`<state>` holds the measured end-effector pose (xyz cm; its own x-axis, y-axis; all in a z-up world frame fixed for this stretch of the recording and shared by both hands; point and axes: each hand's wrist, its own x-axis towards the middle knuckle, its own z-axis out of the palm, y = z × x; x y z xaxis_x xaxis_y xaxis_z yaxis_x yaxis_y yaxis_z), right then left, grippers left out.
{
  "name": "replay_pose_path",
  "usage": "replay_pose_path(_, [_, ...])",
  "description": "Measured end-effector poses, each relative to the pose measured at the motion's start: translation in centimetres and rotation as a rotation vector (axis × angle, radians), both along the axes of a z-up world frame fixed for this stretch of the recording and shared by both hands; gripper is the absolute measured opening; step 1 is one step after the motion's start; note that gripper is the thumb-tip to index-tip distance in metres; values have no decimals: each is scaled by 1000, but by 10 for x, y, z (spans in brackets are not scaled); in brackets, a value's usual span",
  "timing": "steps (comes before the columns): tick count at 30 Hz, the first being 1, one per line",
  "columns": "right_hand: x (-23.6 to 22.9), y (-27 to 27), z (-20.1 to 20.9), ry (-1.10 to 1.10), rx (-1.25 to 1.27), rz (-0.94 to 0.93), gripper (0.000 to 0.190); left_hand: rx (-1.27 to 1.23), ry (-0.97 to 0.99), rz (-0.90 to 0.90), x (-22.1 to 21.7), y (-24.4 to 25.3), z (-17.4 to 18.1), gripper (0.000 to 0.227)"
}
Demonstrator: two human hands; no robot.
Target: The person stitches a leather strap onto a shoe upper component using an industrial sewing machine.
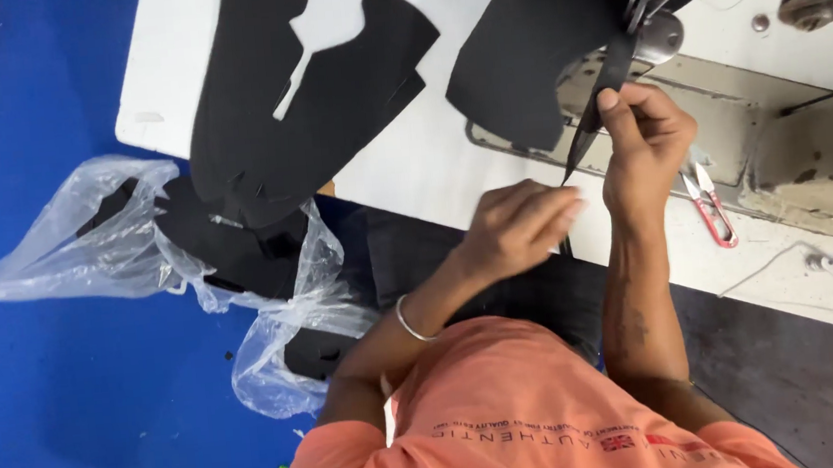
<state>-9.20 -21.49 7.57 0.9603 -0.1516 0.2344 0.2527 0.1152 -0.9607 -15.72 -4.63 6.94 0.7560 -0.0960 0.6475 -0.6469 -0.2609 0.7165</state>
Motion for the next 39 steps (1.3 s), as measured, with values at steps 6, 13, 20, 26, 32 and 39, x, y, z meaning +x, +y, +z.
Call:
replay_pose_path(6, [-32, 0, -11, 82, 62, 68, 5, -180, 117, 194, 39, -21, 56, 23])
replay_pose_path(13, [-80, -8, -24, 271, 35, 37, 6, -323, 441, -26, 80, -34, -9, 27])
replay_pose_path(20, [-94, -18, -34, 346, 125, 116, 6, -455, 542, -223, 79, -26, -15, 24])
replay_pose_path(26, [-96, -26, -34, 329, 206, 220, 8, -370, 526, -172, 79, -29, -21, 23])
replay_pose_path(32, [-95, -25, -24, 331, 55, 269, 10, -461, 650, -303, 76, -23, -21, 32])
replay_pose_path(39, [-92, -29, -33, 320, 12, 276, 8, -624, 779, -485, 82, -15, -30, 32])
